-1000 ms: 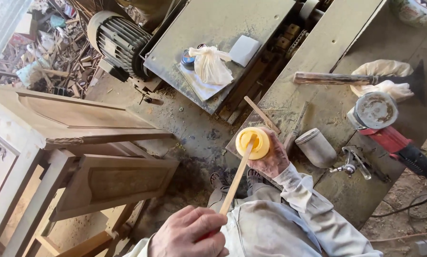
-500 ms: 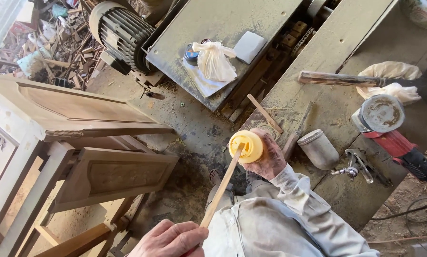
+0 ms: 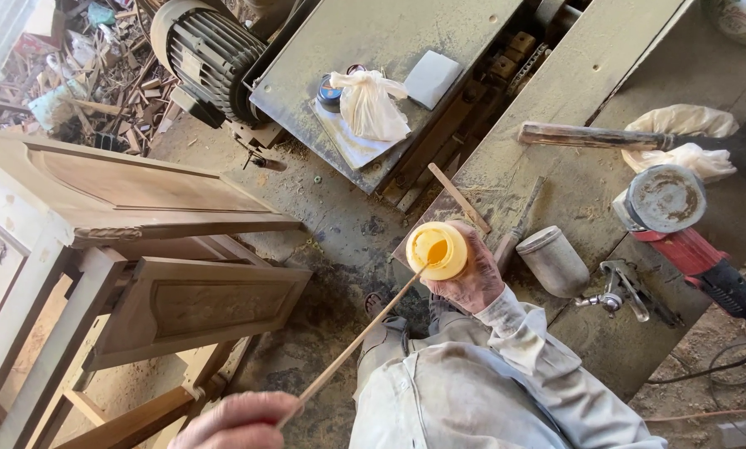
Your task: Applying a yellow sealant or glue to a decorative carved wooden panel using a small wooden stick as an applicator.
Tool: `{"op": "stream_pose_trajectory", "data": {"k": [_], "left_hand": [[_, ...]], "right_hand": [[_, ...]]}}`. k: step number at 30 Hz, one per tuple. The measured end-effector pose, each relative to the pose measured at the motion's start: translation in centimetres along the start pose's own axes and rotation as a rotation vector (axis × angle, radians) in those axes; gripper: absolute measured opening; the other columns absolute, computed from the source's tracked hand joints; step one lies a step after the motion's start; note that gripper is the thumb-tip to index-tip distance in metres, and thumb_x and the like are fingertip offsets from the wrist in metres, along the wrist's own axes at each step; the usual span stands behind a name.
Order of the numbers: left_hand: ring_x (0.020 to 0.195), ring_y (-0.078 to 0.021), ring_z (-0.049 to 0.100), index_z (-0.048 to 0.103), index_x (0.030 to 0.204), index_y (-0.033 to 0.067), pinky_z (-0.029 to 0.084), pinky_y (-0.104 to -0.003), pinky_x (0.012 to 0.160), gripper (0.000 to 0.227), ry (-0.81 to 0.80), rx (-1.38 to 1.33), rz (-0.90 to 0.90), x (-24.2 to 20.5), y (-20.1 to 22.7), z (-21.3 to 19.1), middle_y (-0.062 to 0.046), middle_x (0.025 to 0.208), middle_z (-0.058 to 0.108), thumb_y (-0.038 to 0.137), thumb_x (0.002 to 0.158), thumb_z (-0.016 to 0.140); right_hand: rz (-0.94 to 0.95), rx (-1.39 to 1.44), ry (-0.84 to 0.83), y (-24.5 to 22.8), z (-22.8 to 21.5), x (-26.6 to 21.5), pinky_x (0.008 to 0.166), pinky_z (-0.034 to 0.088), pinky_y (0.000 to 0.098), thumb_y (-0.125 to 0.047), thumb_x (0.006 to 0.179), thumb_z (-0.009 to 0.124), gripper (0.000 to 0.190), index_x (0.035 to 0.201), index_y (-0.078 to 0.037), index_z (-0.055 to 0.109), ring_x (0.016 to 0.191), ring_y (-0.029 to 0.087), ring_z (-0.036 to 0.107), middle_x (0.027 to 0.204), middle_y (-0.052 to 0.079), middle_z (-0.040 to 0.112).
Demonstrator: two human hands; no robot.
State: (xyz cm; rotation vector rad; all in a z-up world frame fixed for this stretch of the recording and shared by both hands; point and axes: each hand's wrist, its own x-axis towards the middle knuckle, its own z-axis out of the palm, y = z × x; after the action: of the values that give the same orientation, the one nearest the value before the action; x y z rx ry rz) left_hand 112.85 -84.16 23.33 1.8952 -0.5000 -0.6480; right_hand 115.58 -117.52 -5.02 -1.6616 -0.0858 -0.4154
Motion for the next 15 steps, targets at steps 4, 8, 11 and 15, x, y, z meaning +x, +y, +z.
{"op": "stream_pose_trajectory", "data": {"k": [4, 8, 11, 15], "left_hand": [[0.073, -0.0299, 0.081, 0.067, 0.080, 0.0028, 0.071, -0.031, 0.061, 0.032, 0.543, -0.257, 0.193, 1.7, -3.4, 3.2, -0.019, 0.097, 0.074, 0.027, 0.100, 0.061], [0.072, -0.0349, 0.078, 0.067, 0.083, 0.0035, 0.067, -0.035, 0.051, 0.024, 0.614, -0.482, 0.117, 2.7, -6.7, 4.0, -0.020, 0.098, 0.071, 0.021, 0.099, 0.064], [0.060, -0.0352, 0.074, 0.066, 0.082, 0.0015, 0.064, -0.040, 0.049, 0.025, 0.628, -0.522, 0.009, 1.9, -8.0, 3.2, -0.025, 0.095, 0.075, 0.021, 0.097, 0.064], [0.063, -0.0386, 0.075, 0.066, 0.085, 0.0038, 0.064, -0.044, 0.052, 0.023, 0.617, -0.604, -0.037, -1.2, -10.4, 1.3, -0.024, 0.095, 0.072, 0.022, 0.100, 0.064]], "right_hand": [[0.048, 0.046, -0.020, -0.4, 0.1, -0.1, 0.115, 0.047, 0.0313, -0.006, 0.060, 0.090, 0.090, 0.137, -0.007, 0.044, 0.122, 0.026, 0.055, 0.134, 0.014, 0.051], [1.096, 1.257, 0.237, -1.2, -0.2, 0.3, 0.072, 0.062, 0.0513, -0.045, 0.075, 0.084, 0.043, 0.109, -0.026, 0.066, 0.106, 0.032, 0.066, 0.118, 0.011, 0.068], [0.847, 1.192, 0.176, 0.0, -0.4, -0.4, 0.083, 0.059, 0.0583, -0.036, 0.088, 0.076, 0.037, 0.119, -0.020, 0.062, 0.117, 0.032, 0.057, 0.127, 0.014, 0.060], [-0.013, -0.395, -0.115, -0.8, -0.7, 0.3, 0.122, 0.033, 0.0350, -0.032, 0.070, 0.086, 0.084, 0.136, -0.006, 0.040, 0.127, 0.027, 0.052, 0.132, 0.011, 0.056]]}}
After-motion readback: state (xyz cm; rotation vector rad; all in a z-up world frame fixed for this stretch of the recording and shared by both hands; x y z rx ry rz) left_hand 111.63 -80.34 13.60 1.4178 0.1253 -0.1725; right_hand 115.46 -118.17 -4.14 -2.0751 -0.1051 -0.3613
